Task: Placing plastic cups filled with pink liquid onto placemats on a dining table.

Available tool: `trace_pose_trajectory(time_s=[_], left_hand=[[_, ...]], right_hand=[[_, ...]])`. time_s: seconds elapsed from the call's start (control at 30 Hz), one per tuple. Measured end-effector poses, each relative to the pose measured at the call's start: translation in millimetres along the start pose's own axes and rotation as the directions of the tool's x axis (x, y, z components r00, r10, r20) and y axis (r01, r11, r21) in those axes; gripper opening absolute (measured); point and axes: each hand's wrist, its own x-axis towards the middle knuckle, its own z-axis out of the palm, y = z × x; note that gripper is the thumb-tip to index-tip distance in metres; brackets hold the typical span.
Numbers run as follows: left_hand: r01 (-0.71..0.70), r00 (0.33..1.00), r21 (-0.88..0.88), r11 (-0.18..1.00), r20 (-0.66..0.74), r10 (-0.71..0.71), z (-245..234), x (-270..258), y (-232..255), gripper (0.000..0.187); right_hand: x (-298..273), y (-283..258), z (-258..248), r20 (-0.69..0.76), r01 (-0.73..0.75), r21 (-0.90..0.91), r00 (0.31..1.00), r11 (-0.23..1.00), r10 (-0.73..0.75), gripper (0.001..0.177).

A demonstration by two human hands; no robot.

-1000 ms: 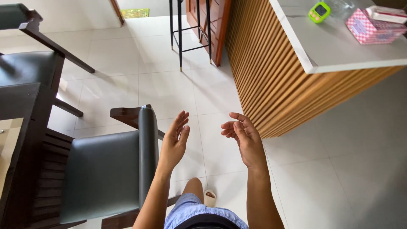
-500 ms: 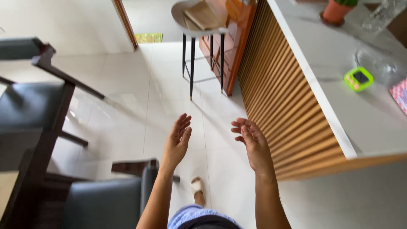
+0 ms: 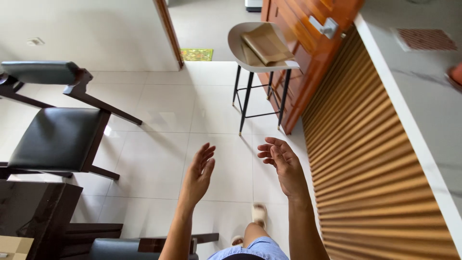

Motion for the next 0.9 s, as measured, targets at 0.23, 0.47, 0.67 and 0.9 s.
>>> trace_pose_trajectory(time_s=[0.23, 0.47, 0.67, 0.9], left_hand=[[0.111, 0.962, 0.044, 0.993, -0.256, -0.096, -41, 87, -18, 0.052], [0.146, 0.926, 0.103, 0.984, -0.365, -0.099, -60, 230, -7, 0.053], [0.087, 0.897, 0.079, 0.993, -0.441, -0.044, -76, 322, -21, 0.053], [0.145, 0.870, 0.045, 0.988, -0.482, -0.106, -106, 415, -51, 0.052]], right_hand=[[144, 22, 30, 0.139, -0.044, 0.056, 0.990, 0.997, 0.036, 0.034], [311, 16, 56, 0.253, -0.051, 0.045, 0.967, 0.998, 0.038, 0.032], [424, 21, 83, 0.364, -0.061, 0.050, 0.931, 0.997, 0.038, 0.032], [530, 39, 110, 0.407, -0.124, 0.017, 0.907, 0.992, 0.107, 0.033]])
